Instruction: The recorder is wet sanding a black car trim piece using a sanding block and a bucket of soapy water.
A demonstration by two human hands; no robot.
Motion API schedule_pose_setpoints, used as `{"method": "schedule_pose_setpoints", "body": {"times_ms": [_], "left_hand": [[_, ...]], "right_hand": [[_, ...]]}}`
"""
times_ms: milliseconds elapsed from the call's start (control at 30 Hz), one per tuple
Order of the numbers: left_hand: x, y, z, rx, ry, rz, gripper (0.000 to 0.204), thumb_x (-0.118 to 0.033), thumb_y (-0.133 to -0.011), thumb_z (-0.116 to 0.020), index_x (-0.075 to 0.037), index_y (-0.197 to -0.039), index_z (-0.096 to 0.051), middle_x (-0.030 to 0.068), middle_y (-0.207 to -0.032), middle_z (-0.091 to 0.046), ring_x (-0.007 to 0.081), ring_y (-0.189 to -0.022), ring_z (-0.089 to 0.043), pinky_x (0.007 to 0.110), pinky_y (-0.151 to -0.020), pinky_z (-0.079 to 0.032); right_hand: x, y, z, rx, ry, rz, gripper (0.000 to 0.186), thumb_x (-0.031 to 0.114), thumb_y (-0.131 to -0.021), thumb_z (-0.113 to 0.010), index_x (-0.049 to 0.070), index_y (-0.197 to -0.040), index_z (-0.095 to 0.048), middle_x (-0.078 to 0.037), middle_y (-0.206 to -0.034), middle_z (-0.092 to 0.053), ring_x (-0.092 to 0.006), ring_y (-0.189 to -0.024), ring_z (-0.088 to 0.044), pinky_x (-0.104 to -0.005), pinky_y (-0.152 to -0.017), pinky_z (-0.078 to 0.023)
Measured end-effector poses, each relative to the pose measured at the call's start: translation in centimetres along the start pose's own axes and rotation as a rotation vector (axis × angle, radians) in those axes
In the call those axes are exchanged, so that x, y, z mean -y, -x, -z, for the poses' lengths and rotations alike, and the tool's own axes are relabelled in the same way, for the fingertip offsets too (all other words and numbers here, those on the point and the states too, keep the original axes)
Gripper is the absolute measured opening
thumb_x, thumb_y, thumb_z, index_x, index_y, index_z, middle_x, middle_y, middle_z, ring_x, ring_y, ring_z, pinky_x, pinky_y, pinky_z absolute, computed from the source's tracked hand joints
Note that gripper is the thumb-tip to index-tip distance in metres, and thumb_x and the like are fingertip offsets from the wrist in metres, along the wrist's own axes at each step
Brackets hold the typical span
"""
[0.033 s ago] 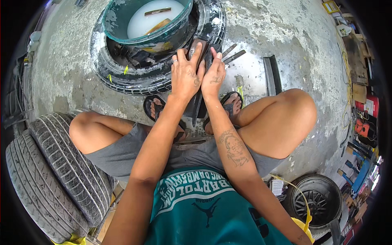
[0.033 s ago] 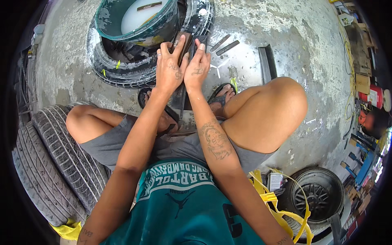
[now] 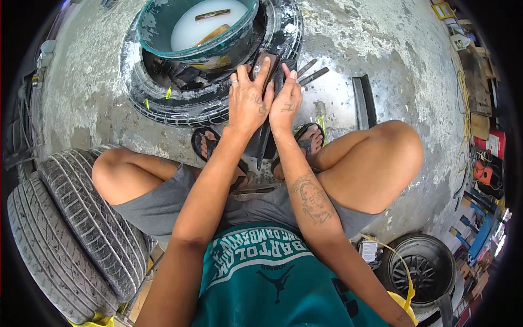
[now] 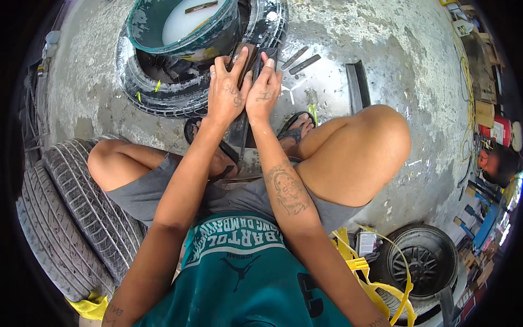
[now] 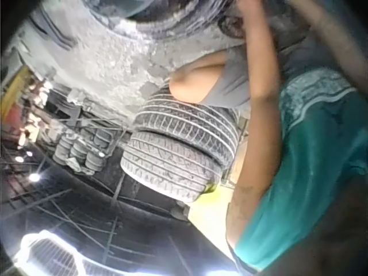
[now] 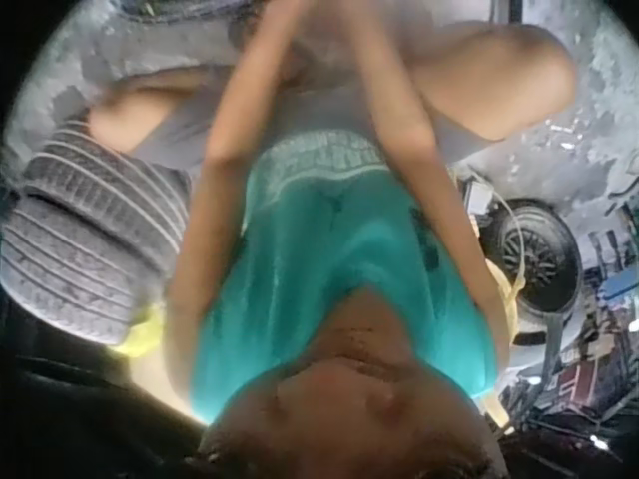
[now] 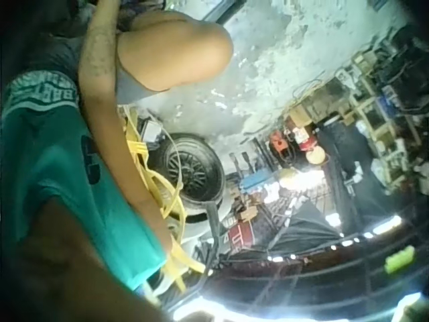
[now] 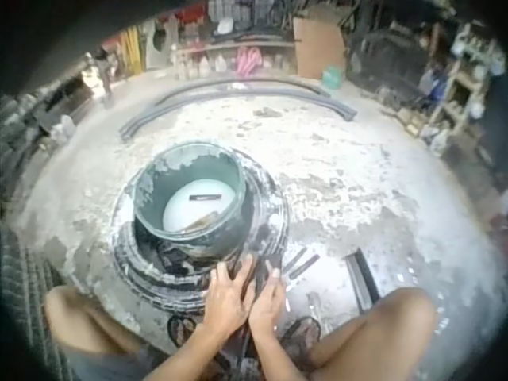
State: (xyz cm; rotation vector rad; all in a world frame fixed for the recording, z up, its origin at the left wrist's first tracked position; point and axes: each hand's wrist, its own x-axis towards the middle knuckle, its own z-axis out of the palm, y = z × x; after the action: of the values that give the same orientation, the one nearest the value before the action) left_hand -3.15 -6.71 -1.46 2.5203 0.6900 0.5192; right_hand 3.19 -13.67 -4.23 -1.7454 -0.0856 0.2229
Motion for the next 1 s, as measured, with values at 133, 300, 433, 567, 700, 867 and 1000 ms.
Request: {"method": "schedule_pose_setpoints", "body": {"times_ms": [133,300,433,567,700,867,1000], "left_hand": [[1.0,-0.2,0.2,0.039,0.114,-0.037,0.061,-0.018,-0.102,-0.070,-0.007,-0.161,-0.056,0.0296,-0.128,-0.052,0.0491,-0.115,-0.059,0.055,-0.099,-0.053],[0.0,2.3,0.3,0.078,0.171,0.044,0.062,-0.009,-0.101,-0.070,-0.006,-0.161,-0.056,0.0273,-0.118,-0.052,0.0458,-0.110,-0.059,0.051,-0.097,-0.053],[0.9,-2.1,0.0,-0.093,0.147,-0.097,0.055,-0.012,-0.101,-0.071,-0.005,-0.155,-0.061,0.0262,-0.115,-0.052,0.0445,-0.103,-0.055,0.051,-0.088,-0.051],[1.1,3.3,-0.3,-0.030,0.146,-0.024,0.057,-0.011,-0.101,-0.072,-0.007,-0.157,-0.061,0.0255,-0.115,-0.052,0.0441,-0.105,-0.056,0.050,-0.092,-0.052],[1.0,0.8,-0.4,-0.010,0.171,-0.065,0.061,-0.011,-0.101,-0.071,-0.010,-0.161,-0.057,0.0246,-0.116,-0.052,0.0437,-0.106,-0.056,0.051,-0.089,-0.053],[1.3,3.5,-0.9,-0.038,0.182,-0.054,0.059,-0.013,-0.102,-0.068,-0.009,-0.160,-0.056,0.0269,-0.118,-0.052,0.0488,-0.108,-0.055,0.056,-0.090,-0.053],[0.9,0.9,0.3,0.009,0.188,-0.066,0.057,-0.013,-0.103,-0.066,-0.007,-0.158,-0.057,0.0274,-0.118,-0.053,0.0491,-0.109,-0.055,0.055,-0.090,-0.054]], "right_hand": [[-0.3,0.3,-0.2,-0.016,-0.011,-0.011,0.056,0.043,-0.120,-0.038,0.007,-0.139,-0.076,-0.022,-0.120,-0.067,-0.0390,-0.114,-0.067,-0.0466,-0.107,-0.048],[-0.1,0.4,-0.1,-0.016,-0.039,-0.069,0.054,0.042,-0.120,-0.040,0.008,-0.139,-0.077,-0.021,-0.118,-0.067,-0.0357,-0.112,-0.070,-0.0452,-0.105,-0.050],[0.1,0.4,-0.8,-0.017,-0.076,0.044,0.051,0.038,-0.120,-0.043,0.005,-0.140,-0.075,-0.026,-0.118,-0.071,-0.0390,-0.112,-0.066,-0.0455,-0.107,-0.047],[0.0,0.6,-0.6,-0.003,-0.017,-0.037,0.050,0.038,-0.119,-0.045,0.005,-0.140,-0.076,-0.023,-0.118,-0.071,-0.0368,-0.113,-0.066,-0.0436,-0.107,-0.047],[-1.3,-0.4,-0.5,-0.027,-0.124,0.006,0.052,0.040,-0.120,-0.044,0.006,-0.140,-0.076,-0.019,-0.112,-0.068,-0.0346,-0.112,-0.066,-0.0427,-0.107,-0.048],[-1.3,0.3,-0.2,0.028,-0.086,-0.038,0.053,0.041,-0.120,-0.041,0.006,-0.142,-0.075,-0.021,-0.126,-0.066,-0.0343,-0.120,-0.066,-0.0428,-0.110,-0.047],[-1.1,-0.1,-0.1,0.011,-0.120,-0.036,0.053,0.040,-0.121,-0.041,0.004,-0.143,-0.074,-0.022,-0.119,-0.069,-0.0350,-0.123,-0.066,-0.0429,-0.111,-0.046]]}}
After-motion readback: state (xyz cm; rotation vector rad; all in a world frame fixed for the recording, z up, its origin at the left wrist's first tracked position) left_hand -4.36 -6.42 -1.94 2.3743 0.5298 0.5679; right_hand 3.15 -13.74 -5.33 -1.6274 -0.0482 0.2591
